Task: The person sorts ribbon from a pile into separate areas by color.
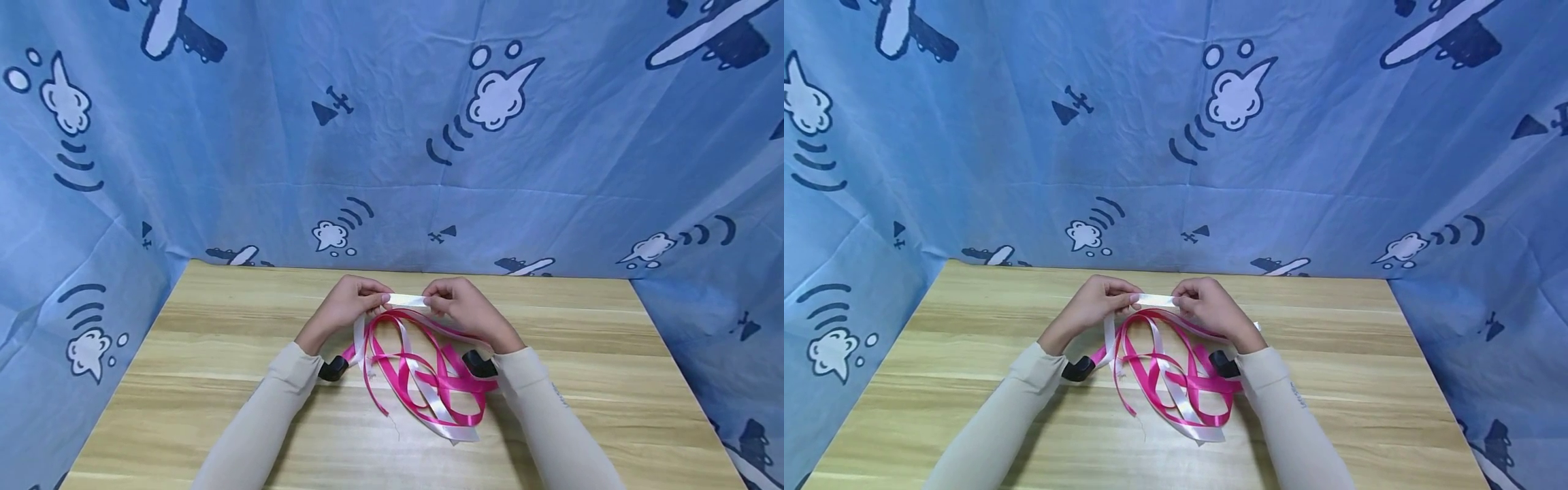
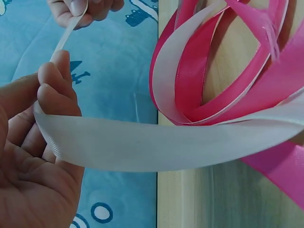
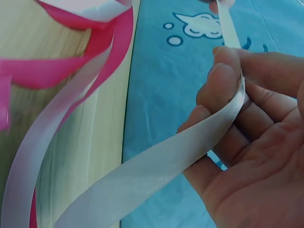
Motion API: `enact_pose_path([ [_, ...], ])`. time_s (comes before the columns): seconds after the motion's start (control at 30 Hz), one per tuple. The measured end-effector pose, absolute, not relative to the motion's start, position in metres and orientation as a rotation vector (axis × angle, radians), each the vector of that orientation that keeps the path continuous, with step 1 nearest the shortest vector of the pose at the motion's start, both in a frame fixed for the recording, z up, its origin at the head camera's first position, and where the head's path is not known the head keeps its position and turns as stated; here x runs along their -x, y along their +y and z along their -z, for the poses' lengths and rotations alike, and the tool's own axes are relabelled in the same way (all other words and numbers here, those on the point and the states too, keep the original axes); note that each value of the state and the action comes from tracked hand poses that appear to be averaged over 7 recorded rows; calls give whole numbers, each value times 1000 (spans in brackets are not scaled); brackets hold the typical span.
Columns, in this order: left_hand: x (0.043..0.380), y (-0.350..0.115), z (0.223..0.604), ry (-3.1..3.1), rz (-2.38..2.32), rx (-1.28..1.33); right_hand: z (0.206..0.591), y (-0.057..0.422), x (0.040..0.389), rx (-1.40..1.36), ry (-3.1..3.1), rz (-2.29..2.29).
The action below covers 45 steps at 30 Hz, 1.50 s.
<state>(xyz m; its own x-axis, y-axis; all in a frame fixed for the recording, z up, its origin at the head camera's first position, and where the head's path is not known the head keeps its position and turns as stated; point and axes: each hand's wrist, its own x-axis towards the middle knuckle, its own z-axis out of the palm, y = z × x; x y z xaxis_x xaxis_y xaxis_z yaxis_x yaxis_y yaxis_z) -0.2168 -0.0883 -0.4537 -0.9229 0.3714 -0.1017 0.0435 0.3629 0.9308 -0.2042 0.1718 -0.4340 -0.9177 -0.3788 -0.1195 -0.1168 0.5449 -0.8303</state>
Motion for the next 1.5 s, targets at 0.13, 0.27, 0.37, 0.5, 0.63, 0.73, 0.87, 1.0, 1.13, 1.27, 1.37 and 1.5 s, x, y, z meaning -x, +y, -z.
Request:
enact_pose_path([
  [0.13, 215, -90, 452, 2317, -1608, -358, 435, 180, 205, 394, 2483, 1326],
  [0.27, 213, -92, 450, 2296, -1628, -348, 435, 188, 205, 408, 2455, 1330],
  [0.37, 211, -95, 449, 2279, -1642, -328, 434, 194, 205, 432, 2434, 1350],
  [0.5, 209, -100, 447, 2257, -1665, -320, 433, 202, 205, 449, 2419, 1376],
  [0.63, 207, -107, 445, 2243, -1674, -307, 433, 210, 202, 431, 2418, 1389],
  [0.73, 205, -111, 444, 2237, -1683, -288, 433, 217, 199, 434, 2421, 1396],
  [0.87, 203, -114, 441, 2221, -1702, -285, 431, 227, 196, 423, 2436, 1407],
  [1.0, 204, -117, 437, 2226, -1702, -282, 429, 237, 195, 391, 2461, 1405],
  [1.13, 207, -122, 435, 2235, -1714, -286, 427, 248, 196, 378, 2492, 1390],
  [1.27, 210, -129, 436, 2215, -1756, -290, 424, 257, 196, 375, 2519, 1385],
  [1.37, 209, -137, 436, 2208, -1779, -272, 422, 265, 194, 367, 2521, 1395],
  [1.5, 206, -148, 434, 2245, -1756, -244, 421, 275, 191, 360, 2524, 1397],
])
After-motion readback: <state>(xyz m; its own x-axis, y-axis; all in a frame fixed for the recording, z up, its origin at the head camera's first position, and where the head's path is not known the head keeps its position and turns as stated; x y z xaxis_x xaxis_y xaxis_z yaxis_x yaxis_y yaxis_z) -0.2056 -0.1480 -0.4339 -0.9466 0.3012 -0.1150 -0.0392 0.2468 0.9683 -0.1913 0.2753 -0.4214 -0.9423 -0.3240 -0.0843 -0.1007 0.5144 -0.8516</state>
